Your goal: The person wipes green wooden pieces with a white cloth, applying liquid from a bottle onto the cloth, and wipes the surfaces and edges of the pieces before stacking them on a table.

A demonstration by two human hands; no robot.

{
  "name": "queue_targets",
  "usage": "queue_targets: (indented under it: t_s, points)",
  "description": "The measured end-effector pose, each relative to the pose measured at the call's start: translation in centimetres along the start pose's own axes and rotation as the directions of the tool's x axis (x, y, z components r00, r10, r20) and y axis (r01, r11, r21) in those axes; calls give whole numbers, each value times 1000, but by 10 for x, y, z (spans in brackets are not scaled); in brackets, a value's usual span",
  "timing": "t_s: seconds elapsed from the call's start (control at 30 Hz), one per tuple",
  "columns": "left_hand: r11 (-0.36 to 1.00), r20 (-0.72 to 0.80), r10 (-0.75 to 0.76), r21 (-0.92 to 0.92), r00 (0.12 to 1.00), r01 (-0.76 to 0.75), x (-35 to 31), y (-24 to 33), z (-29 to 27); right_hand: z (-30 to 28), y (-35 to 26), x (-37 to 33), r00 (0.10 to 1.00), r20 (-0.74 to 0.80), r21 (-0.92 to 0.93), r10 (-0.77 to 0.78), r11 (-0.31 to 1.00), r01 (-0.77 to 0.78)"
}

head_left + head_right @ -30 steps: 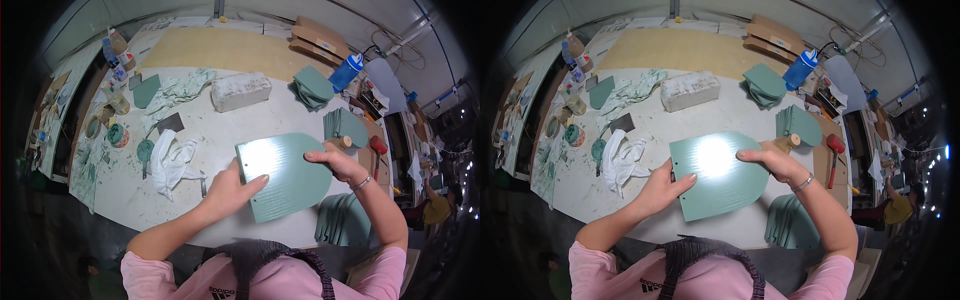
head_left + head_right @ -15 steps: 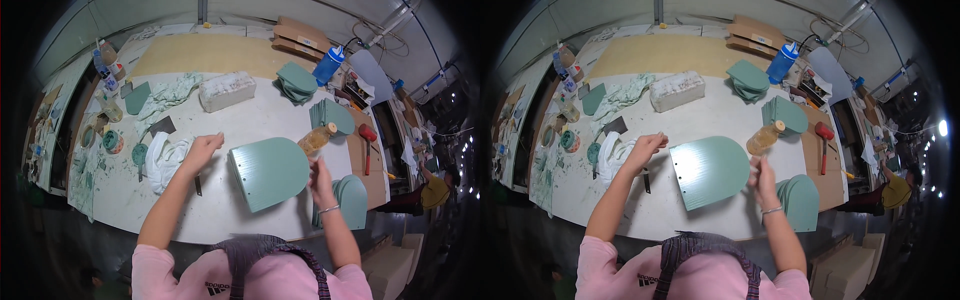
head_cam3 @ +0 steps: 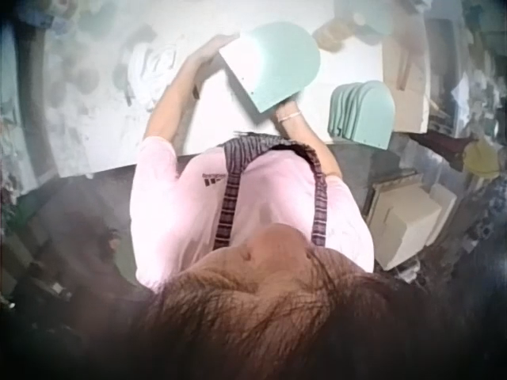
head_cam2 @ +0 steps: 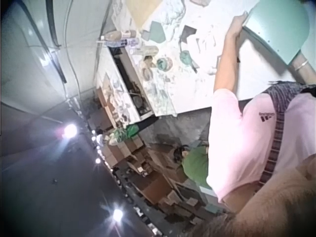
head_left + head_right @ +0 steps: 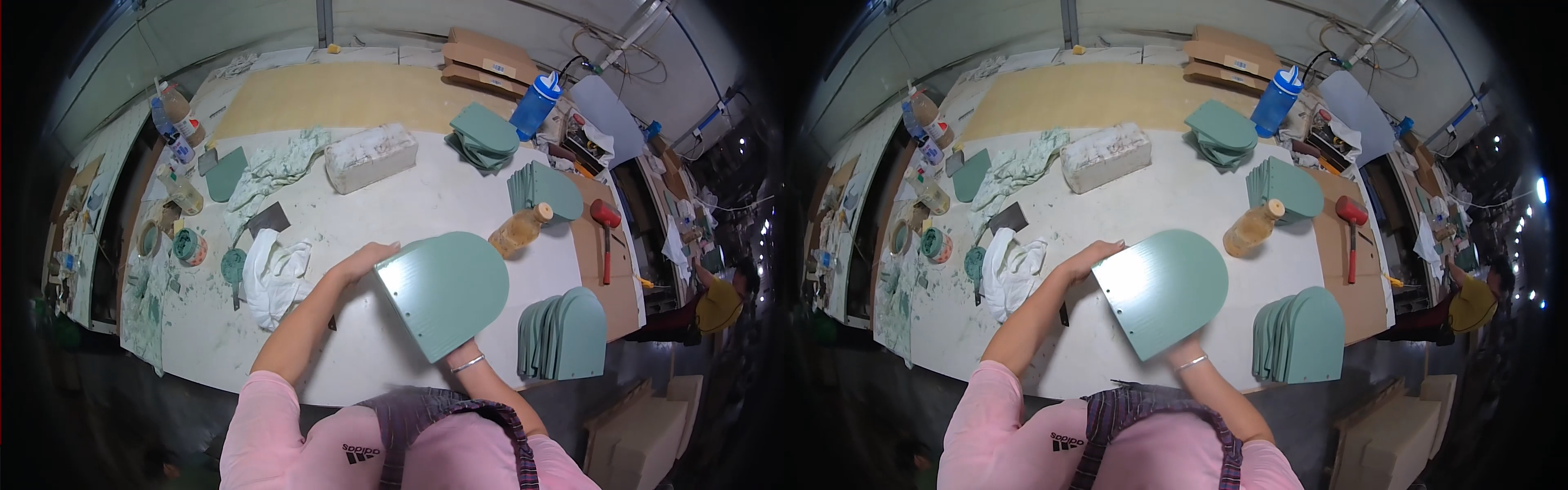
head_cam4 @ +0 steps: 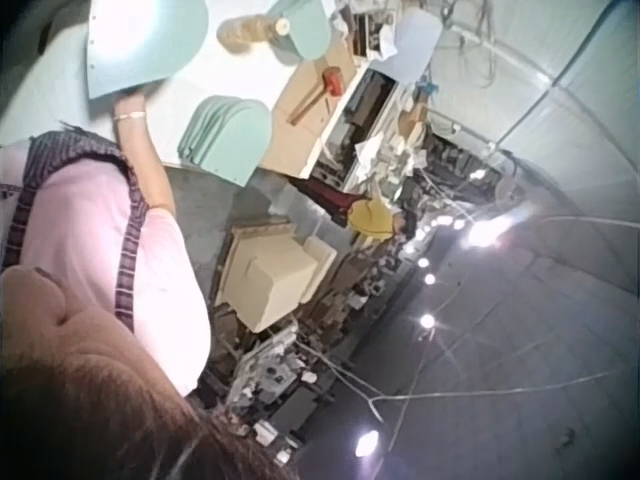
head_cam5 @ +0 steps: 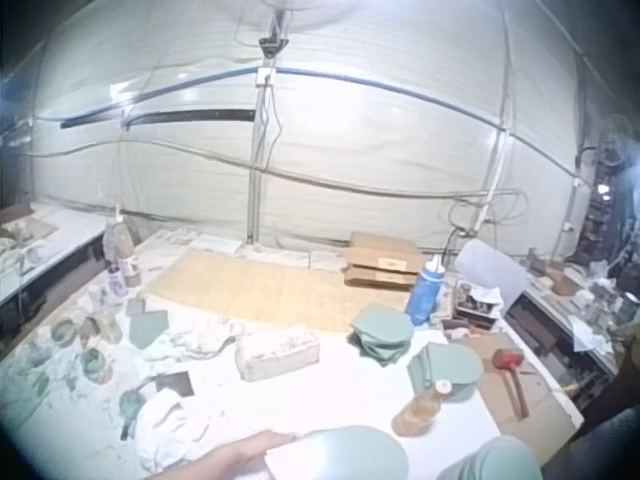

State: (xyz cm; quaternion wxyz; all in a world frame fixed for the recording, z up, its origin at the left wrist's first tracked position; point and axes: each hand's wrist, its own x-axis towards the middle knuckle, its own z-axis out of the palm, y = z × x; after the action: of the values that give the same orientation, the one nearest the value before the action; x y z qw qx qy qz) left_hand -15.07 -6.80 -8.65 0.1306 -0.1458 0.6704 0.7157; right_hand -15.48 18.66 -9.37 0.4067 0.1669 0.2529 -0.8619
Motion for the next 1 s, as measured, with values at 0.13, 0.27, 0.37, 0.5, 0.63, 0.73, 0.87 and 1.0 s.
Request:
queue_targets:
  t_s: [0.13,0.27,0.37,0.5,0.63,0.73,0.87,1.0]
  points:
    - [996,-162,45,-65,986,-56,-3,-42,12,9,-17,21,1000,-22,-76,8,997,-10]
    - [999,-301,-5,45,954,20,-14,-61,24,16,-39,33,999,-51,-173,8,985,-17]
    - [1000,-428,24,3,904,-25,-20,-63,40,21,-54,40,998,-61,-224,6,974,-19]
    - [996,-413,93,33,906,-87,-38,-64,34,34,-64,46,997,-70,-283,15,959,-34]
    - [939,-471,324,267,821,-218,-85,26,38,41,-87,37,993,-106,-370,-42,929,0]
    - [966,-368,257,118,894,-229,-119,68,55,59,-108,15,985,-95,-470,-142,879,81]
    - [941,-283,249,296,926,-163,-127,93,72,90,-121,-12,940,243,-515,-240,789,335]
    - [974,-294,213,138,932,-179,-123,79,68,114,-109,-19,890,314,-792,-331,426,438]
